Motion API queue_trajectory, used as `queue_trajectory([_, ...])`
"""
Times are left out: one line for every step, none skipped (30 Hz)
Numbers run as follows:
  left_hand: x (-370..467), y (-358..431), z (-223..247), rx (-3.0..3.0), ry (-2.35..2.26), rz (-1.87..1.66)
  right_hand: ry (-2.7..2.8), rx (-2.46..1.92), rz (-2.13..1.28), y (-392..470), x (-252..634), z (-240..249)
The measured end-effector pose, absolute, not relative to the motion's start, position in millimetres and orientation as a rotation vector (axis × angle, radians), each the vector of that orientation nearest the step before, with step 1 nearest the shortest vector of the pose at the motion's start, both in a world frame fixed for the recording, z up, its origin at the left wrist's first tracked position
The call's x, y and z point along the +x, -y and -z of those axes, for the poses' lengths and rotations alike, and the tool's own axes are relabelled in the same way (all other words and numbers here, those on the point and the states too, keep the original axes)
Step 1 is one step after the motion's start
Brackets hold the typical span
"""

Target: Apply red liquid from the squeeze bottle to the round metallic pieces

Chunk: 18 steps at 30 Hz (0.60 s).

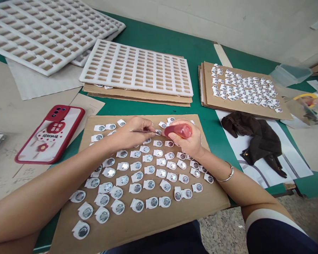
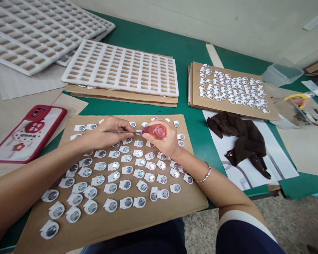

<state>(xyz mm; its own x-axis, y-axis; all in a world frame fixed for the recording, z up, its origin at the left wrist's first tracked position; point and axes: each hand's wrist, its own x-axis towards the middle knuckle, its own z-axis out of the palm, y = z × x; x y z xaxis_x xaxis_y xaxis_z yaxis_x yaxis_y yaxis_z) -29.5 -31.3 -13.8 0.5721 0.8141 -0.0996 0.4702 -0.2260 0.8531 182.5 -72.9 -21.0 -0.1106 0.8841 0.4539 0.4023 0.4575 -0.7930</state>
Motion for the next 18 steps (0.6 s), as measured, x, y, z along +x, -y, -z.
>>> queue_trajectory([-30,31,12,1.877,-1.048,-0.460,1.660,-1.128,-0.647,72,184,20])
queue_trajectory([-30,31,10,1.892,-1.052,-0.458,1.589,-1.140,-0.703,70,186,18])
queue_trajectory([-30,31,6,1.916,-1.053,-0.457,1.502,-1.147,-0.766,67,189,15])
queue_trajectory([-30,32,1,1.941,-1.057,-0.460,1.408,-1.145,-0.831,63,193,11])
queue_trajectory([-30,33,-5,1.956,-1.062,-0.468,1.313,-1.133,-0.894,59,196,6])
queue_trajectory([-31,34,-12,1.962,-1.070,-0.477,1.230,-1.119,-0.948,55,200,0])
queue_trajectory([-32,36,-18,1.963,-1.084,-0.484,1.167,-1.104,-0.997,51,203,-6])
queue_trajectory([-32,39,-23,1.969,-1.097,-0.480,1.120,-1.103,-1.046,47,206,-12])
queue_trajectory([-34,42,-28,1.988,-1.108,-0.464,1.090,-1.099,-1.078,44,208,-18])
queue_trajectory([-35,46,-31,2.021,-1.115,-0.439,1.080,-1.093,-1.119,42,208,-23])
queue_trajectory([-36,50,-33,2.050,-1.116,-0.410,1.088,-1.087,-1.153,40,207,-27])
queue_trajectory([-37,55,-34,2.052,-1.123,-0.403,1.107,-1.079,-1.172,40,205,-30])
queue_trajectory([-37,59,-32,2.039,-1.129,-0.393,1.129,-1.071,-1.175,41,201,-32])
queue_trajectory([-37,63,-30,2.022,-1.142,-0.378,1.149,-1.067,-1.156,43,196,-33])
queue_trajectory([-37,67,-27,2.013,-1.157,-0.374,1.159,-1.069,-1.121,45,190,-34])
queue_trajectory([-36,70,-24,2.013,-1.171,-0.373,1.161,-1.076,-1.082,48,184,-34])
queue_trajectory([-35,73,-21,2.026,-1.173,-0.373,1.158,-1.086,-1.048,50,178,-35])
queue_trajectory([-34,75,-18,2.043,-1.165,-0.380,1.157,-1.092,-1.024,53,172,-35])
